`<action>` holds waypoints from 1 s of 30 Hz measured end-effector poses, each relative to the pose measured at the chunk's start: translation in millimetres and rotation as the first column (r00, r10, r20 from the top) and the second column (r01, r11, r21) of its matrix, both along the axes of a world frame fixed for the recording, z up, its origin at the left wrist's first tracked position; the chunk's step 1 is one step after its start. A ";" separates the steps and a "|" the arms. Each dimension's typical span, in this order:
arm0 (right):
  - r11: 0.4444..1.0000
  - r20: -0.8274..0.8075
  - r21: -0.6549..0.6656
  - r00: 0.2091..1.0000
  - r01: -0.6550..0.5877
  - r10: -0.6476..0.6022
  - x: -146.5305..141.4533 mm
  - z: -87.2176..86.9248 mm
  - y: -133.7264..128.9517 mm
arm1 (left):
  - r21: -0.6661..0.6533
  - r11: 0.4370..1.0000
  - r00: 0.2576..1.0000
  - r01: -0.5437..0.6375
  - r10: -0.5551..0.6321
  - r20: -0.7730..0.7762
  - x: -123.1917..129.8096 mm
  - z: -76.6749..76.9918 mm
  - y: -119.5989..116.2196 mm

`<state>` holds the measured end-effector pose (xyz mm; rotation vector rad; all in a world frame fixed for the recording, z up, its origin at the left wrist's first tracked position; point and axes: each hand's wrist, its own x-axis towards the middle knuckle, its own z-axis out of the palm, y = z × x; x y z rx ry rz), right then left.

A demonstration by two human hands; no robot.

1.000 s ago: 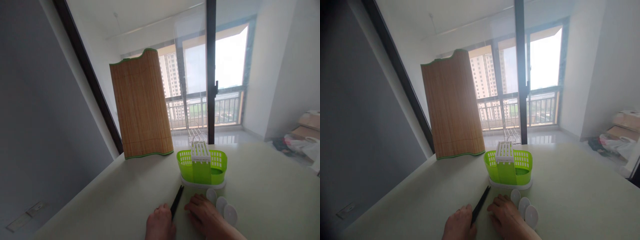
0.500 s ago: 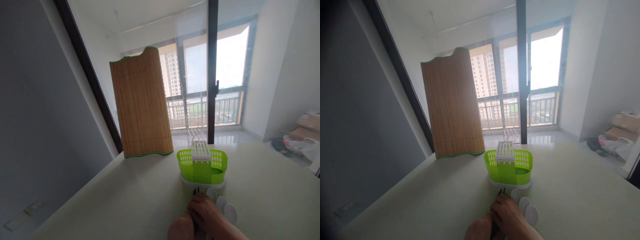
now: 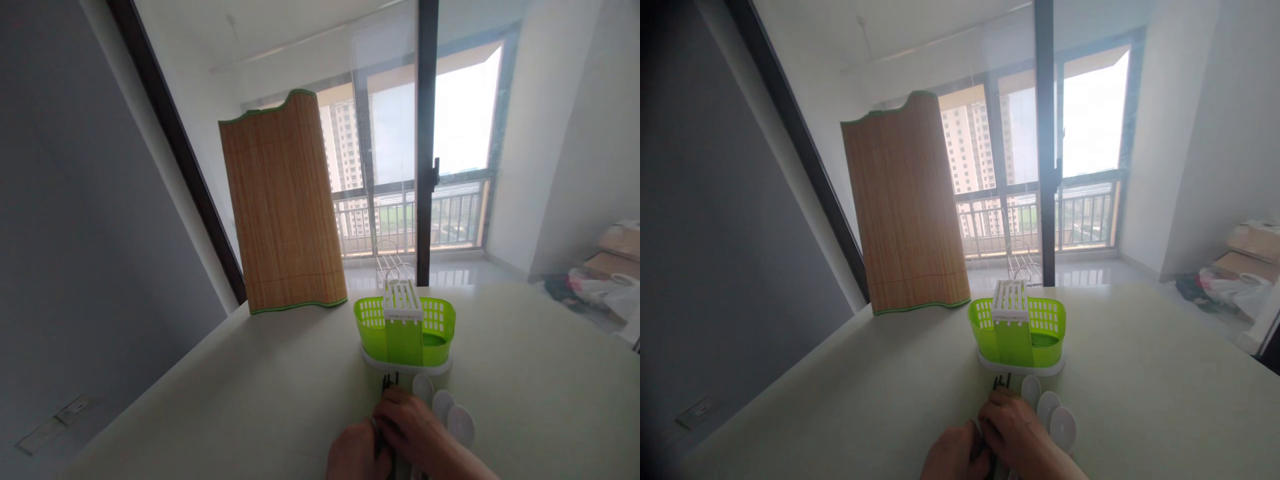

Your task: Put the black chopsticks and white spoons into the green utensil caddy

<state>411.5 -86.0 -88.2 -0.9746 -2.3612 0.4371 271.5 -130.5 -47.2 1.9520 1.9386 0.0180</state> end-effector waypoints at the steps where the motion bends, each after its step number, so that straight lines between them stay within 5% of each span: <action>1: 1.000 -0.001 0.002 1.000 -0.002 0.002 -0.2 0.2 -0.2 | 0.001 1.000 1.000 -0.005 0.005 0.003 -0.5 -1.7 1.3; 6: 0.999 -0.033 0.035 0.999 0.016 -0.015 -0.2 1.4 0.0 | 0.052 0.998 0.996 -0.022 0.018 0.082 -17.2 -9.5 7.8; 10: 0.995 -0.142 0.053 0.987 0.080 -0.072 0.8 5.3 -0.2 | 0.198 0.979 0.965 -0.050 -0.004 0.264 -46.2 6.4 14.6; 14: 0.998 -0.182 0.025 0.981 0.066 -0.060 -1.2 10.4 -4.2 | 0.237 0.964 0.832 -0.121 -0.032 0.555 -60.9 34.8 21.4; 17: 1.000 -0.176 -0.002 0.984 0.006 -0.006 -6.6 12.0 -7.8 | 0.335 0.928 0.727 -0.165 -0.115 0.677 -56.4 42.5 25.5; 21: 0.999 -0.147 -0.045 0.989 -0.014 0.007 -16.3 11.9 -8.1 | 0.423 0.896 0.692 -0.133 -0.221 0.687 -45.0 34.9 29.5; 27: 0.960 -0.128 -0.108 0.954 0.258 -0.270 -24.0 11.6 -4.0 | 0.489 0.864 0.714 -0.119 -0.268 0.647 -37.8 34.9 26.6; 30: 0.986 -0.137 -0.084 0.979 0.143 -0.153 -28.4 8.5 -2.7 | 0.510 0.848 0.720 -0.143 -0.264 0.642 -36.2 36.8 25.4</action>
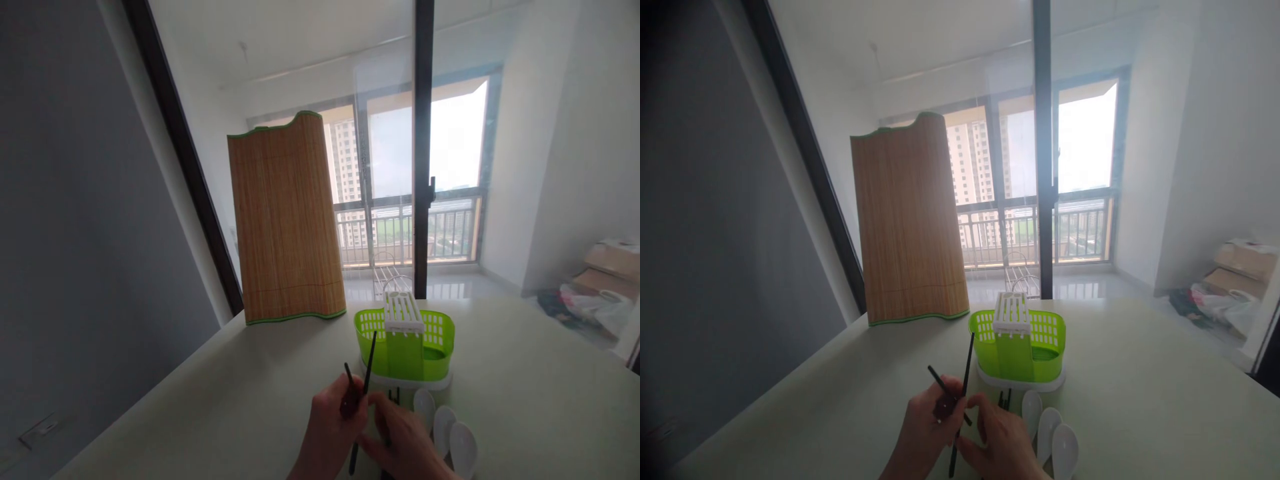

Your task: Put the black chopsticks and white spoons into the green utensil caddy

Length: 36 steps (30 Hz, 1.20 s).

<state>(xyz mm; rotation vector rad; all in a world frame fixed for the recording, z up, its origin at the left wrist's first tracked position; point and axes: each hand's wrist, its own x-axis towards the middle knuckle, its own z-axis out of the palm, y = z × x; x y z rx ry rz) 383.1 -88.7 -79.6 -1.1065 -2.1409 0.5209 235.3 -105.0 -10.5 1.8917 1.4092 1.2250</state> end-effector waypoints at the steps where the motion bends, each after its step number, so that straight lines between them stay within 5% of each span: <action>1: 0.999 -0.004 0.012 0.999 -0.051 0.051 -1.9 -1.6 0.5 | 0.005 1.000 1.000 -0.010 0.010 0.002 0.5 -0.9 0.1; 9: 0.974 -0.078 0.107 0.975 -0.200 0.209 -4.8 -1.7 2.6 | -0.073 0.996 0.990 0.041 -0.031 0.138 -4.2 -18.0 0.6; 17: 0.974 0.121 0.131 0.978 -0.186 0.171 -2.8 -15.7 6.1 | -0.158 0.971 0.937 0.181 -0.122 0.327 -10.6 -23.3 2.2; 23: 0.970 0.159 0.132 0.970 -0.204 0.182 -4.3 -19.9 7.3 | -0.082 0.979 0.922 0.184 -0.144 0.358 -10.7 -26.4 2.0; 32: 0.980 0.288 0.088 0.946 -0.177 0.146 -12.9 -48.6 22.4 | 0.153 0.969 0.980 0.194 -0.183 -0.078 -14.0 8.9 -7.6; 36: 0.986 0.335 0.105 0.938 -0.128 0.086 -11.5 -53.2 24.8 | 0.208 0.959 0.976 0.193 -0.166 -0.141 -17.5 24.4 -9.8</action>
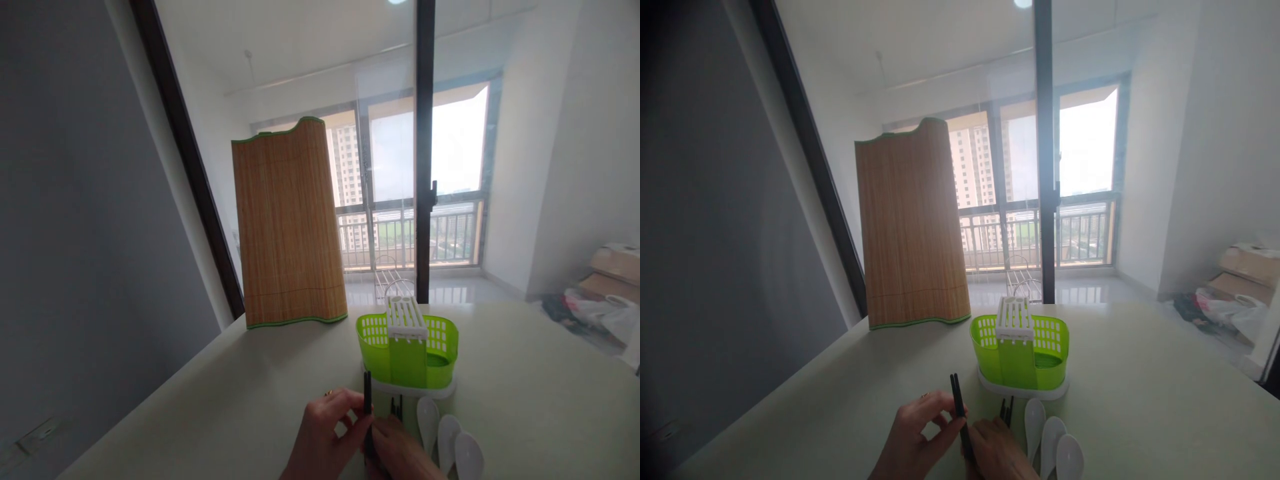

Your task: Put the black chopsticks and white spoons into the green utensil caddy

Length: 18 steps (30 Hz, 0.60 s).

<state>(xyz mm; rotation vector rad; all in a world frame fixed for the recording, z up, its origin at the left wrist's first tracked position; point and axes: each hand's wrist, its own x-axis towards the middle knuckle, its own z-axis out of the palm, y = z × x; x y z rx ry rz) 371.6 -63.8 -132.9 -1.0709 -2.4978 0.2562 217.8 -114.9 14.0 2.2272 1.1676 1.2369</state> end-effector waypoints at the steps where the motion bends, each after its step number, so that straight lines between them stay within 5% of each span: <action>1: 1.000 0.000 0.024 1.000 -0.005 0.006 3.3 4.4 -1.3 | 0.014 1.000 1.000 -0.027 0.027 0.015 -3.1 7.6 0.8; 5: 0.943 -0.097 0.331 0.995 0.010 0.024 18.8 34.0 -9.4 | 0.090 0.969 0.964 -0.230 0.213 0.159 -17.7 56.7 14.6; 8: 0.793 -0.176 0.603 0.984 0.081 0.034 21.6 49.6 -12.7 | 0.148 0.936 0.927 -0.319 0.276 0.254 -16.4 93.4 43.3; 10: 0.696 -0.188 0.712 0.980 0.096 0.057 18.6 52.4 -12.6 | 0.156 0.942 0.935 -0.297 0.254 0.249 -6.0 104.5 73.2; 14: 0.529 -0.180 0.842 0.980 0.109 0.084 11.3 46.7 -7.4 | 0.056 0.973 0.974 -0.223 0.221 0.051 25.5 88.0 142.6; 18: 0.459 -0.200 0.878 0.975 0.135 0.096 8.8 37.9 3.0 | -0.030 0.977 0.975 -0.213 0.210 -0.069 50.1 52.1 188.5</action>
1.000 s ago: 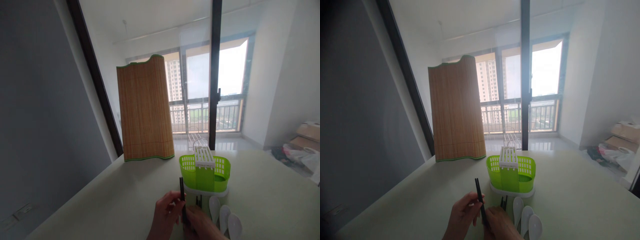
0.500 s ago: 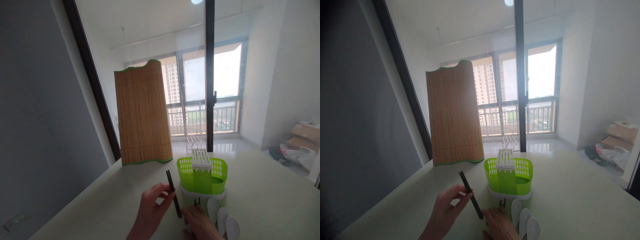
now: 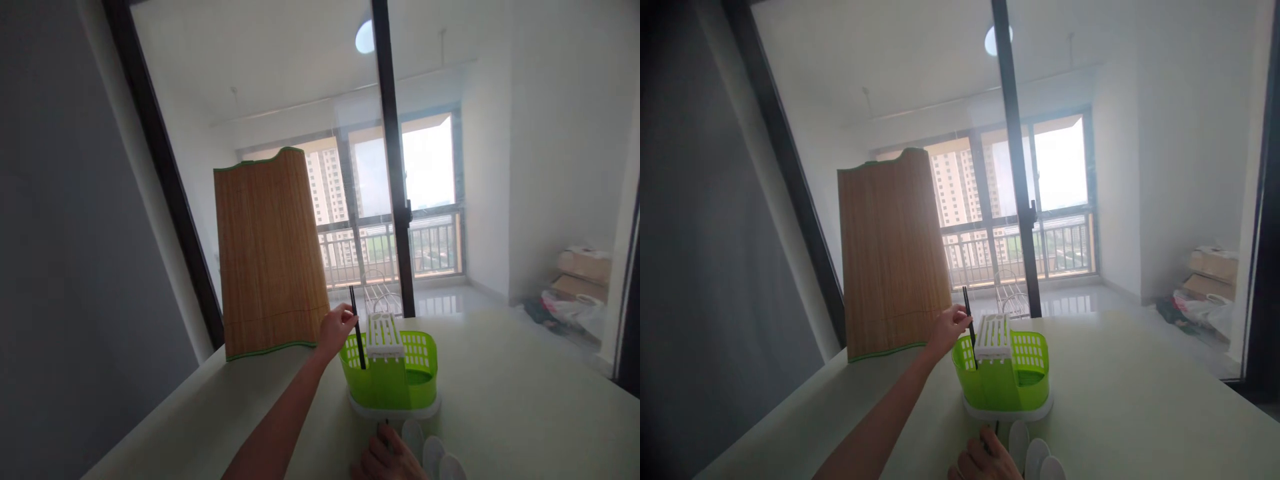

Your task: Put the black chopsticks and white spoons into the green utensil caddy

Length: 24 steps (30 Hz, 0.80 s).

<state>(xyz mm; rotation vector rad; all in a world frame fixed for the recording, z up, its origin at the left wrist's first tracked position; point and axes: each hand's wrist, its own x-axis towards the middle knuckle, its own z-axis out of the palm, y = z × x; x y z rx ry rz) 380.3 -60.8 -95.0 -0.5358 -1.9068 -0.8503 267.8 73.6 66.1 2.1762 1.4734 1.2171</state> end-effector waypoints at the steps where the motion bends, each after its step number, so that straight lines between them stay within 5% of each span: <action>1: 1.000 -0.007 0.010 1.000 -0.005 0.005 0.0 -1.7 2.5 | -0.016 1.000 1.000 0.001 -0.001 -0.017 3.7 -6.9 5.9; 5: 1.000 -0.015 0.000 1.000 -0.011 0.011 1.3 -5.1 7.3 | -0.078 0.997 0.995 0.010 -0.018 -0.103 10.7 -19.6 17.0; 17: 0.998 -0.034 -0.051 0.999 -0.037 0.035 1.7 -2.8 4.0 | -0.052 0.989 0.934 -0.137 0.112 -0.338 15.5 -21.2 15.3; 24: 0.999 -0.043 -0.021 0.999 -0.032 0.031 1.2 -5.0 6.6 | -0.116 0.987 0.927 -0.109 0.058 -0.370 15.1 -27.7 17.8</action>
